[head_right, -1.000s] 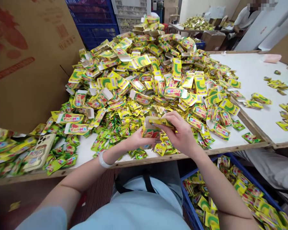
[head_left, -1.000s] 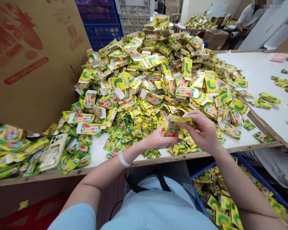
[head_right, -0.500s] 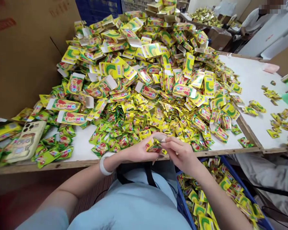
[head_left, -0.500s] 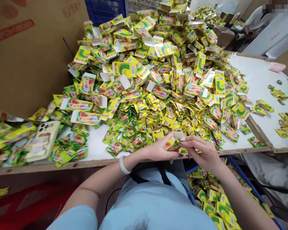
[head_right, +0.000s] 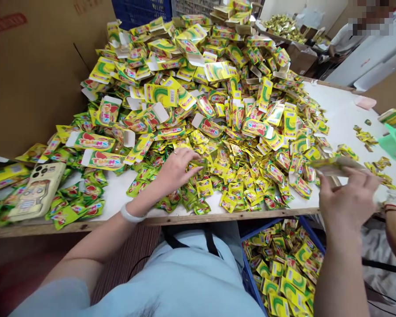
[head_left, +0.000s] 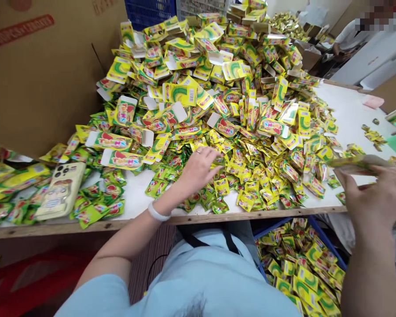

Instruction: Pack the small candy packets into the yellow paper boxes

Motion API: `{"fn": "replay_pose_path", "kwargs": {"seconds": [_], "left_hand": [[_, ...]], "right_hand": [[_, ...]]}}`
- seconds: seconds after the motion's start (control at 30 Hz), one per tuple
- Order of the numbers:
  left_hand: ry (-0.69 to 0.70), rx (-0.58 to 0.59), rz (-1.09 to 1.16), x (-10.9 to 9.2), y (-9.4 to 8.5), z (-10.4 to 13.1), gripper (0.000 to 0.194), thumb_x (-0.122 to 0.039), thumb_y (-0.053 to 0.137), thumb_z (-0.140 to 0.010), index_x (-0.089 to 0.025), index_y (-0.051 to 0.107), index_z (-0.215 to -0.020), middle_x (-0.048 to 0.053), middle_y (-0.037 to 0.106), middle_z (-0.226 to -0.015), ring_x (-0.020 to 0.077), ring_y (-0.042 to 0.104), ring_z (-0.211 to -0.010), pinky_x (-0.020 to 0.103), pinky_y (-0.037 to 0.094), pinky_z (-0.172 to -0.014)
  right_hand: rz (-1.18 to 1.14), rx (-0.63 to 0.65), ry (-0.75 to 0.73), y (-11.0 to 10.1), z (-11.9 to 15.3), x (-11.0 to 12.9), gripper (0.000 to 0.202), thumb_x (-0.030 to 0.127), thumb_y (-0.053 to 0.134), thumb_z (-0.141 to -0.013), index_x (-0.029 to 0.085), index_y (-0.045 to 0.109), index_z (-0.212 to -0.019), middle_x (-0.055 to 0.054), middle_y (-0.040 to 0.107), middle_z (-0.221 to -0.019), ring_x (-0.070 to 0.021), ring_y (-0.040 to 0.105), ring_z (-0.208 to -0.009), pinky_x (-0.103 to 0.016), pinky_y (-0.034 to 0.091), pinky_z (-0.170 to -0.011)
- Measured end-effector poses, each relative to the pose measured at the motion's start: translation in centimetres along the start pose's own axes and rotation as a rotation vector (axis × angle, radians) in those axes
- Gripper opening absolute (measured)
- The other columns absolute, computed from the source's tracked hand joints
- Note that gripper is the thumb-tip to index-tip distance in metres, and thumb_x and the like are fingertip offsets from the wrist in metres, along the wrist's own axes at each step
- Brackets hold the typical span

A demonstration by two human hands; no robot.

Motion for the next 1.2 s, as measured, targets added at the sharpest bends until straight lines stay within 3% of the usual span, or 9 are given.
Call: {"fn": "replay_pose_path", "kwargs": {"seconds": [0.07,0.23,0.37,0.53,0.67,0.77,0.9,1.03,1.2], "left_hand": [[-0.053,0.04,-0.223,1.8,-0.2,0.2,0.029,-0.03,0.064,-0.09,-0.013,0.06,-0.112,0.017,0.061,-0.114,0.0354,0.051,-0.118,0.049,0.043,-0.098],[-0.109,0.082,-0.397,3.0,1.2,1.0,0.032,-0.031,0.075,-0.081,-0.013,0.061,-0.104,0.017,0.059,-0.114,0.037,0.046,-0.122,0.049,0.041,-0.099],[-0.1,0.122,-0.316,3.4,1.0,1.1,0.022,-0.031,0.076,-0.08,-0.018,0.063,-0.094,0.013,0.06,-0.115,0.0339,0.047,-0.119,0.049,0.04,-0.099],[-0.128,0.065,0.013,4.3,-1.1,1.4,0.013,-0.028,0.069,-0.085,-0.022,0.063,-0.095,0.007,0.066,-0.111,0.0284,0.051,-0.122,0.047,0.037,-0.104],[-0.371,-0.217,0.509,6.1,-3.0,1.2,0.025,-0.034,0.072,-0.081,-0.022,0.056,-0.096,0.001,0.066,-0.09,0.015,0.065,-0.077,0.026,0.051,-0.07],[-0.475,-0.191,0.718,6.2,-2.2,-0.1,0.036,-0.036,0.078,-0.074,-0.02,0.057,-0.099,-0.003,0.064,-0.076,0.0077,0.052,-0.05,0.018,0.04,-0.047],[-0.458,-0.132,0.72,5.2,-0.3,-2.4,0.038,-0.032,0.08,-0.073,-0.018,0.062,-0.104,-0.006,0.054,-0.062,0.0079,0.049,-0.053,0.017,0.039,-0.05],[-0.496,-0.117,0.709,5.1,1.5,-2.8,0.044,-0.038,0.08,-0.074,-0.018,0.062,-0.108,-0.011,0.039,-0.052,0.0061,0.039,-0.044,0.017,0.031,-0.044],[-0.531,-0.109,0.743,5.5,2.7,-1.6,0.044,-0.05,0.069,-0.083,-0.018,0.061,-0.112,-0.011,0.032,-0.05,0.0057,0.031,-0.037,0.018,0.028,-0.038]], "right_hand": [[0.093,-0.05,-0.014,1.5,0.5,2.1,0.057,0.061,0.063,-0.083,0.011,0.067,-0.11,-0.029,0.065,-0.105,-0.0337,0.064,-0.087,-0.041,0.037,-0.055],[-0.528,0.719,-0.132,11.7,7.8,16.1,0.044,0.054,0.048,-0.095,0.018,0.071,-0.082,-0.007,0.07,-0.07,-0.0178,0.059,-0.057,-0.028,0.039,-0.056],[-0.573,0.787,-0.115,15.3,9.7,21.0,0.039,0.045,0.048,-0.097,0.017,0.068,-0.08,-0.009,0.072,-0.074,-0.0216,0.064,-0.066,-0.028,0.036,-0.059],[-0.717,0.766,-0.095,16.1,8.6,19.8,0.025,0.035,0.049,-0.096,0.019,0.061,-0.081,-0.005,0.069,-0.072,-0.0182,0.06,-0.061,-0.027,0.037,-0.059],[-0.962,0.772,0.063,16.0,7.3,16.6,0.023,0.043,0.052,-0.095,0.022,0.053,-0.084,0.0,0.061,-0.066,-0.0155,0.057,-0.055,-0.026,0.04,-0.053],[-1.146,0.783,0.367,16.5,6.5,14.1,0.031,0.051,0.06,-0.088,0.025,0.044,-0.092,0.005,0.058,-0.062,-0.0173,0.061,-0.051,-0.025,0.044,-0.044],[-1.206,0.768,0.608,17.6,6.0,13.4,0.054,0.055,0.073,-0.074,0.026,0.038,-0.103,0.007,0.06,-0.06,-0.0196,0.061,-0.042,-0.029,0.049,-0.038],[-1.03,0.608,0.39,16.8,5.2,13.3,0.038,0.047,0.063,-0.084,0.022,0.045,-0.108,0.002,0.065,-0.065,-0.0196,0.063,-0.047,-0.03,0.05,-0.045],[-0.763,0.273,0.017,11.3,3.8,12.3,0.024,0.029,0.057,-0.092,0.021,0.052,-0.115,-0.003,0.068,-0.077,-0.0165,0.062,-0.058,-0.028,0.048,-0.057]]}}
Point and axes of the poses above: each hand's wrist, its own z-axis away from the middle knuckle, its own y-axis out of the palm, x = y × z, the point moved 5 cm from there along -z, towards the middle knuckle
